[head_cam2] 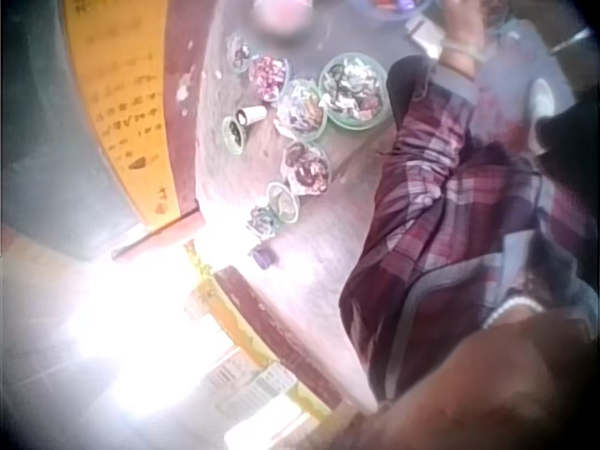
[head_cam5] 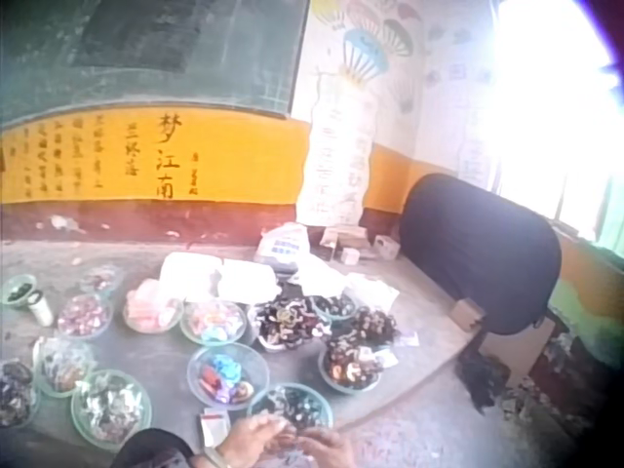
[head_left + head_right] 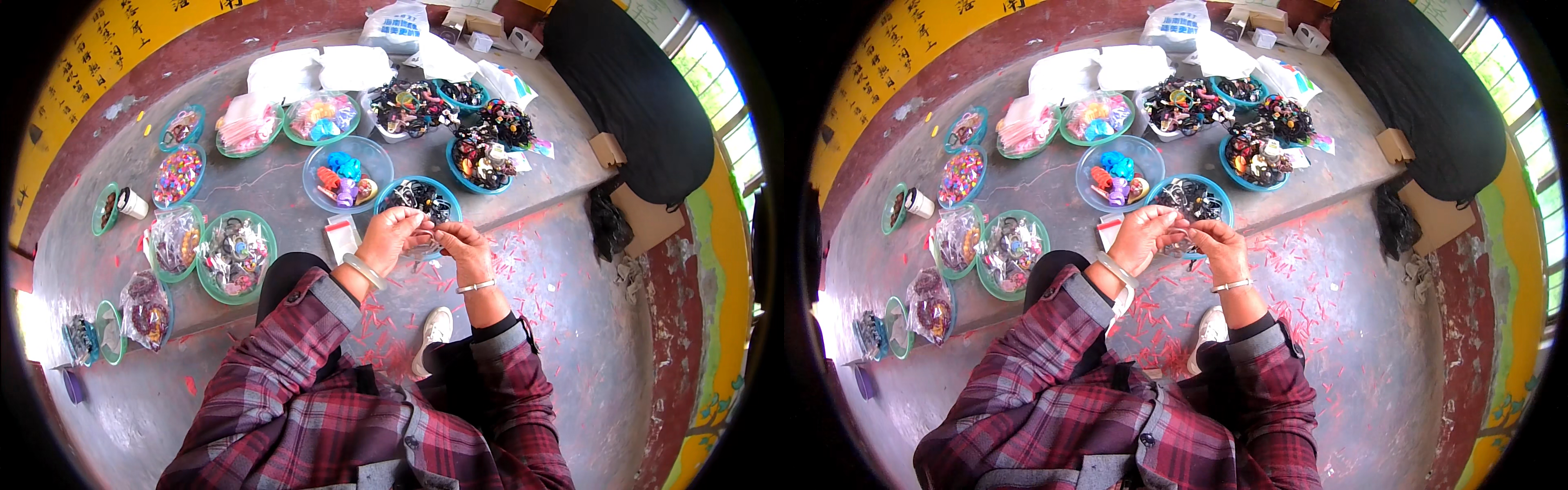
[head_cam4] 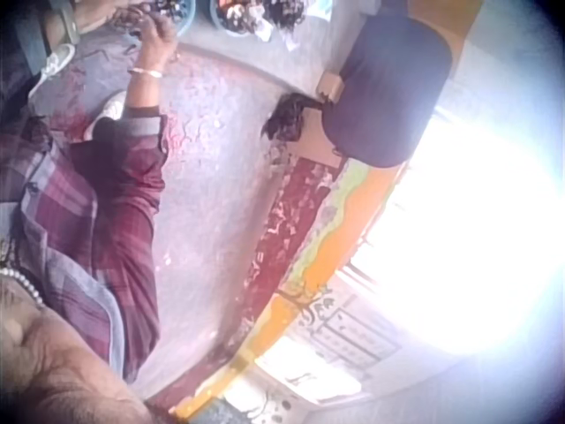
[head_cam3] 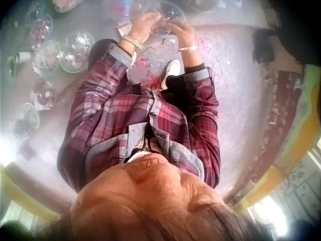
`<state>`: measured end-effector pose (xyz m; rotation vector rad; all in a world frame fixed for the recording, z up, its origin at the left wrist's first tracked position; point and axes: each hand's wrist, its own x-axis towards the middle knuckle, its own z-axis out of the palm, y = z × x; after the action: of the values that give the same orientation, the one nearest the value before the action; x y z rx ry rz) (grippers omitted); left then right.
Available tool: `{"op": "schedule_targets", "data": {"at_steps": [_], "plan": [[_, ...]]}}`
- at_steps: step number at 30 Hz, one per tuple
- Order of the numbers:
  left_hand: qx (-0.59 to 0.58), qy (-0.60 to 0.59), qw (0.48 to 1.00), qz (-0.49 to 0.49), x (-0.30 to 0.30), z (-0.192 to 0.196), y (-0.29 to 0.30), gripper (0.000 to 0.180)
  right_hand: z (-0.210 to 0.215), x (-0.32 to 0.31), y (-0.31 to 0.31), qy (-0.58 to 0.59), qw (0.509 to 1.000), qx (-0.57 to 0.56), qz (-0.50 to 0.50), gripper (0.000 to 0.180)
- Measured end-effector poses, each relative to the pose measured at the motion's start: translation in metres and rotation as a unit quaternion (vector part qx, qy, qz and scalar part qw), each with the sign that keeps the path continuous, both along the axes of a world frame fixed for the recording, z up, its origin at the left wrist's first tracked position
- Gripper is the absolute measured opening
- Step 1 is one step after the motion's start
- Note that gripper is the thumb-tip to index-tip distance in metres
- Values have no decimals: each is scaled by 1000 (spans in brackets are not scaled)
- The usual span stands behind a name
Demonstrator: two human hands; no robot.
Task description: The person sits on the floor and sorts small colorful trinkets from blue bowls into small clear plastic bags. They pick up items one by one, place them into the bags, and occasionally seal the bags before moving on to the next item.
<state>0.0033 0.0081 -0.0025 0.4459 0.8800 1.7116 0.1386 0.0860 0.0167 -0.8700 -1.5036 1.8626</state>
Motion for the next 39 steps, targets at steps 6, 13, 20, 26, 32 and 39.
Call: {"op": "schedule_targets", "data": {"at_steps": [6, 13, 20, 26, 32, 39], "plan": [[-9, 11, 1000, -21, -2, 4, -2, 18, -4, -2, 4, 11, 999, 27, -42, 5], [8, 5, 999, -38, 0, 20, -8, 15, -7, -1, 8, -2, 995, 95, -27, 3], [-45, 57, 997, -34, 0, 11, -5, 16, -3, 0, 9, -28, 988, 153, -7, 2], [-27, 53, 998, -30, -2, 9, -4, 16, 0, 1, 11, -4, 998, 58, 16, 3], [-13, 14, 999, -27, -4, 7, -4, 18, 0, 0, 11, 52, 997, 45, 26, 8], [-5, -5, 999, -54, -6, 8, -4, 19, 4, 3, 11, 23, 998, 65, 5, 10]]}}
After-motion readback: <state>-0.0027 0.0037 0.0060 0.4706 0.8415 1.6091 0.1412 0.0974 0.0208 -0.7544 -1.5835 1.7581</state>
